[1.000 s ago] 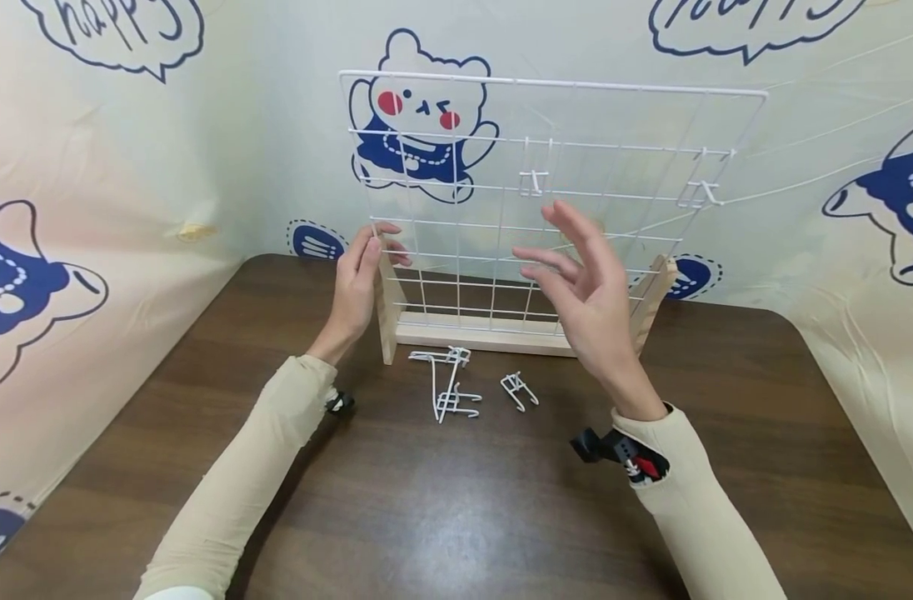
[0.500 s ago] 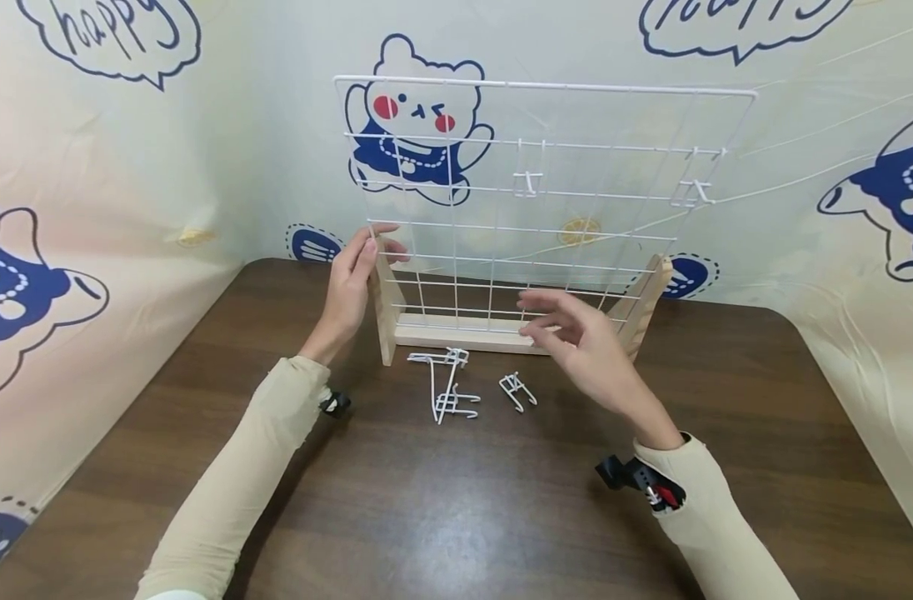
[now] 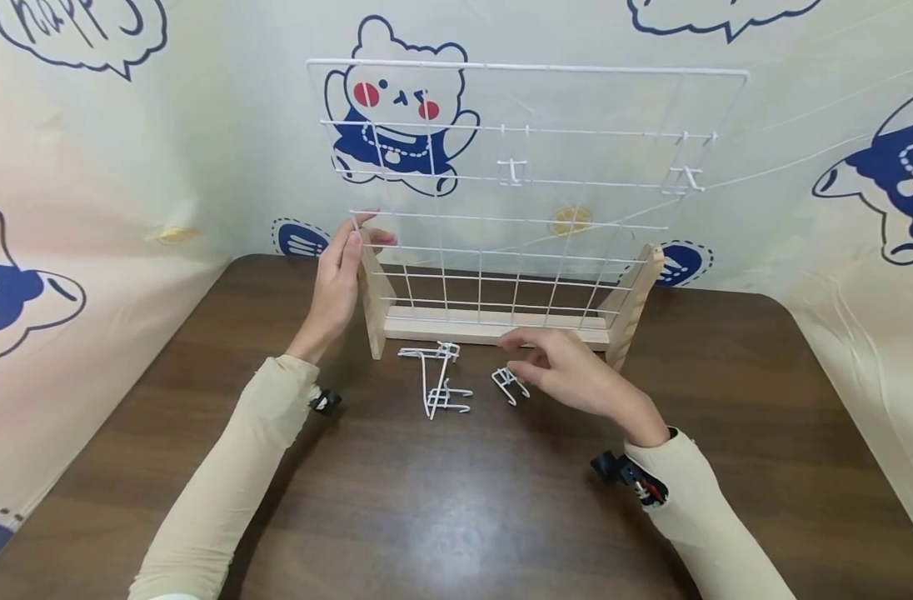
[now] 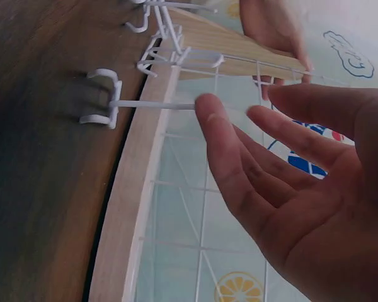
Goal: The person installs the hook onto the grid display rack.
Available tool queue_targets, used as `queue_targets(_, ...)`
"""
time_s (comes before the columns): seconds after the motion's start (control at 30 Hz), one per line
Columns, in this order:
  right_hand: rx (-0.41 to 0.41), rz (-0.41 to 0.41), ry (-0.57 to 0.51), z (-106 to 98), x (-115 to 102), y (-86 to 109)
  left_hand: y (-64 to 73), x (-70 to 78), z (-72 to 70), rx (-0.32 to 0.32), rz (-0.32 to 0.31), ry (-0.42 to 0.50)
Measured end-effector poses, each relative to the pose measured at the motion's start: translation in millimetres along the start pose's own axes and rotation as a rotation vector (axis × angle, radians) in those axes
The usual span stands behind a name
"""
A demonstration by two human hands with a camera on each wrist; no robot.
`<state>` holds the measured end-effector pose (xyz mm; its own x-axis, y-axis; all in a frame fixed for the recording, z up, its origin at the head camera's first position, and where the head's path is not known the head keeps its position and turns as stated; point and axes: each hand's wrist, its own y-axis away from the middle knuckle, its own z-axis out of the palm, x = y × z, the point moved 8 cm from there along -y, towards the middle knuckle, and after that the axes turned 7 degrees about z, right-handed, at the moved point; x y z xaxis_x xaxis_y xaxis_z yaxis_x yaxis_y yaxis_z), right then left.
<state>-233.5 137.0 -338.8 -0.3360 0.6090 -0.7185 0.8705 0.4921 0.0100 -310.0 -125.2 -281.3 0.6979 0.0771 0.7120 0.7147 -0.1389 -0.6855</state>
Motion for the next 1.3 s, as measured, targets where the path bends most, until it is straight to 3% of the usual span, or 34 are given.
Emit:
queue_targets(0.2,-0.059,0.009,0.065,11,7,-6.0,-2.1,-0.8,-1.6,0.011,-0.008,0.022)
queue_targets(0.47,-0.166,0.025,-0.082,25,23,-11.5,-3.2,-1.6,-0.7,0.007,0.005,0.033)
queue_targets(0.73,-0.166,0.048,-0.176,26,33,-14.7,-5.8,-1.1,2.5,0.012,0.034,0.046)
queue_targets(1.0,-0.122,0.074,-0.168,27,43,-18.4,-5.6,-0.7,3.3,0.019,0.041,0.04)
queue_targets(1.3,-0.156,0.051,-0.175,32,43,-18.8,-2.0,-3.5,0.9,0.024,0.034,0.035)
